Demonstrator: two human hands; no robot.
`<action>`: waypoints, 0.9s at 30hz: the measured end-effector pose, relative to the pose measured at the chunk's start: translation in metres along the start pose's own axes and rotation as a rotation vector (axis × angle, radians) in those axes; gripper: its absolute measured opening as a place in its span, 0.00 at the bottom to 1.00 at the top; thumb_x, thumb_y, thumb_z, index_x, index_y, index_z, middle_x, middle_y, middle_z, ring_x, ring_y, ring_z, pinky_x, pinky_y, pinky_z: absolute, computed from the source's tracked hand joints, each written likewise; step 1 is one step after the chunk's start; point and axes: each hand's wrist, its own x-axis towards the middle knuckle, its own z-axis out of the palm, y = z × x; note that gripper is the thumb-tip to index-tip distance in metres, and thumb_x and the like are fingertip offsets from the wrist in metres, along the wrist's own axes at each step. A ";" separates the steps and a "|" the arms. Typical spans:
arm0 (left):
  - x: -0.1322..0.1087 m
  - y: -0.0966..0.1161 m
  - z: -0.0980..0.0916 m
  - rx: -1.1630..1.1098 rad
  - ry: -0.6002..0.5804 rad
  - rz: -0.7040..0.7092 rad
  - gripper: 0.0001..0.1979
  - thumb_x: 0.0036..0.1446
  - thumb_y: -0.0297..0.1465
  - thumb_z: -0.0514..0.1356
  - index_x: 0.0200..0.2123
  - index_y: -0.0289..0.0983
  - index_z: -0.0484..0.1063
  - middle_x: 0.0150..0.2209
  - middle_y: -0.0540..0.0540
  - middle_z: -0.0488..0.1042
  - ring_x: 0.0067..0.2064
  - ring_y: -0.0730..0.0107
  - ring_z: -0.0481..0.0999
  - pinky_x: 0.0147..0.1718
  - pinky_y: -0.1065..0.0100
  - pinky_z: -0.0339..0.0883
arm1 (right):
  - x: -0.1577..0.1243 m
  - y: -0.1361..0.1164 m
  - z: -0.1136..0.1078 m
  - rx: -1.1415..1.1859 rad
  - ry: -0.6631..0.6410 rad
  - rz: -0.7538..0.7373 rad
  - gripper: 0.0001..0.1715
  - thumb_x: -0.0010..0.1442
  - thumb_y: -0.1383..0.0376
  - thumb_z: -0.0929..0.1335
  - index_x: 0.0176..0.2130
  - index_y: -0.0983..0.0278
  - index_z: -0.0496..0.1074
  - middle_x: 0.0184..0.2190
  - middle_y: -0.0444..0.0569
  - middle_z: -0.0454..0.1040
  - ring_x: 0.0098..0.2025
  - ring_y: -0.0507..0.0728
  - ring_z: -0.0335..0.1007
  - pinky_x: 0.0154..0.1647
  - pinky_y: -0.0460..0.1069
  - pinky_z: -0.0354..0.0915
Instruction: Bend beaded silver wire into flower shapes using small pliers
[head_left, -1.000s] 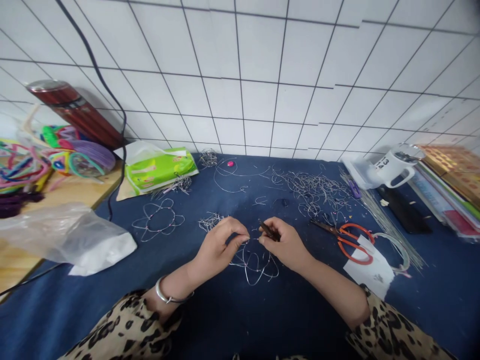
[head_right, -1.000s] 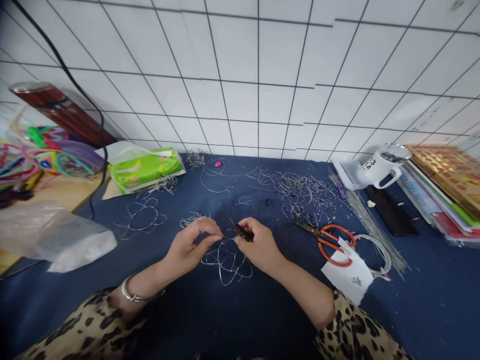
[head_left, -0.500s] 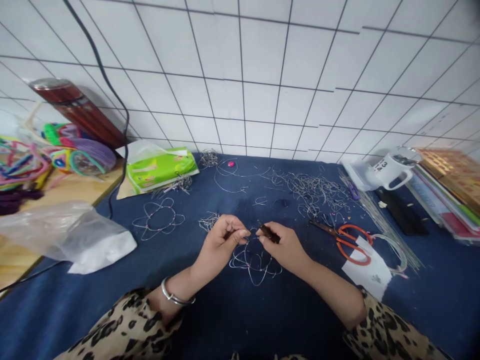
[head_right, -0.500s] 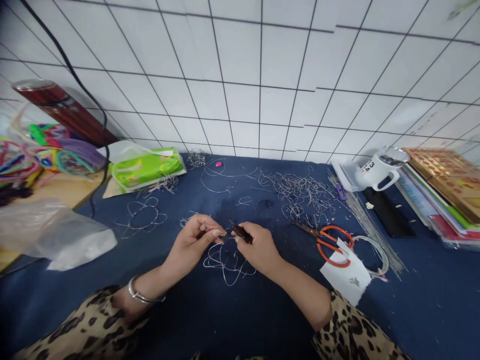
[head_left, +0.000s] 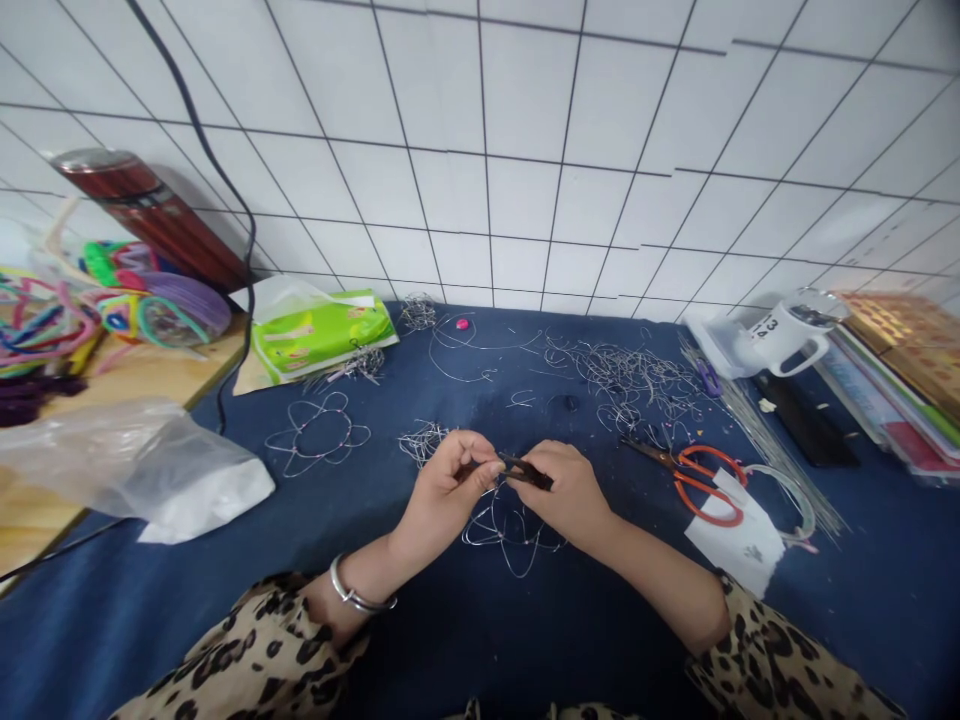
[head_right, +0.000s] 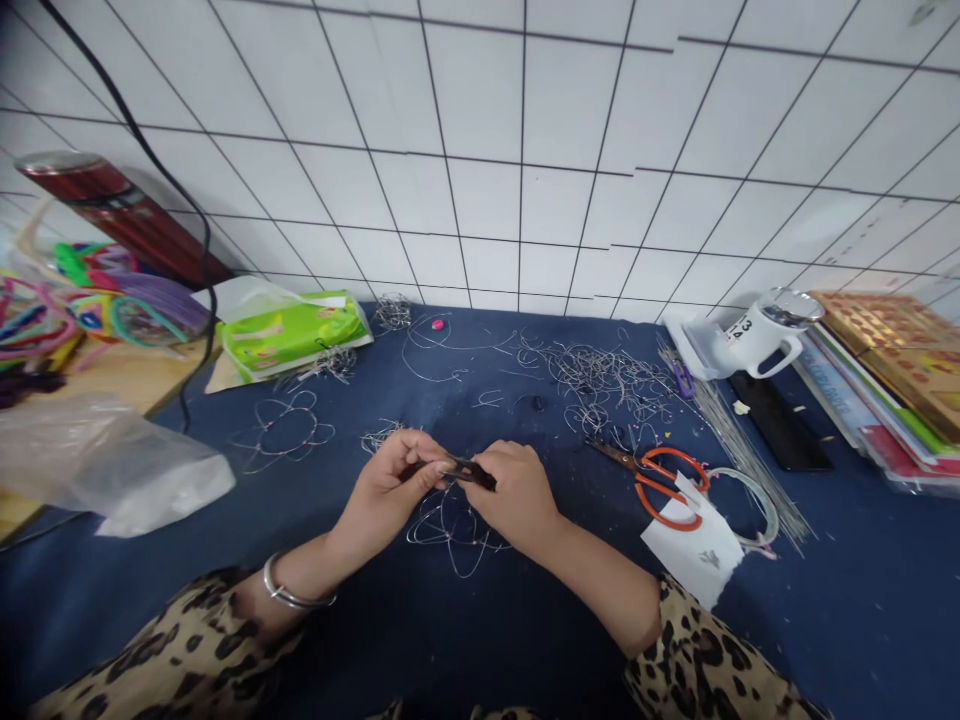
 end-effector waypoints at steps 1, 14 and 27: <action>0.000 0.000 0.000 -0.005 -0.003 -0.005 0.06 0.56 0.30 0.57 0.35 0.36 0.61 0.30 0.50 0.67 0.29 0.76 0.69 0.30 0.70 0.67 | 0.000 0.000 0.000 -0.003 -0.006 0.002 0.11 0.54 0.61 0.66 0.24 0.63 0.69 0.26 0.44 0.68 0.31 0.52 0.62 0.36 0.48 0.56; 0.000 -0.001 -0.005 0.262 -0.127 0.057 0.07 0.57 0.30 0.56 0.39 0.37 0.68 0.35 0.47 0.70 0.36 0.70 0.70 0.36 0.68 0.66 | 0.001 0.003 -0.006 0.189 -0.017 0.067 0.13 0.53 0.65 0.66 0.20 0.64 0.61 0.23 0.42 0.63 0.26 0.48 0.59 0.27 0.44 0.54; 0.000 -0.006 -0.009 0.526 -0.176 0.284 0.06 0.58 0.24 0.53 0.33 0.37 0.69 0.31 0.48 0.69 0.34 0.71 0.69 0.35 0.69 0.62 | -0.002 0.002 0.004 -0.027 -0.037 -0.048 0.11 0.52 0.64 0.68 0.22 0.65 0.65 0.24 0.41 0.65 0.29 0.49 0.60 0.33 0.46 0.54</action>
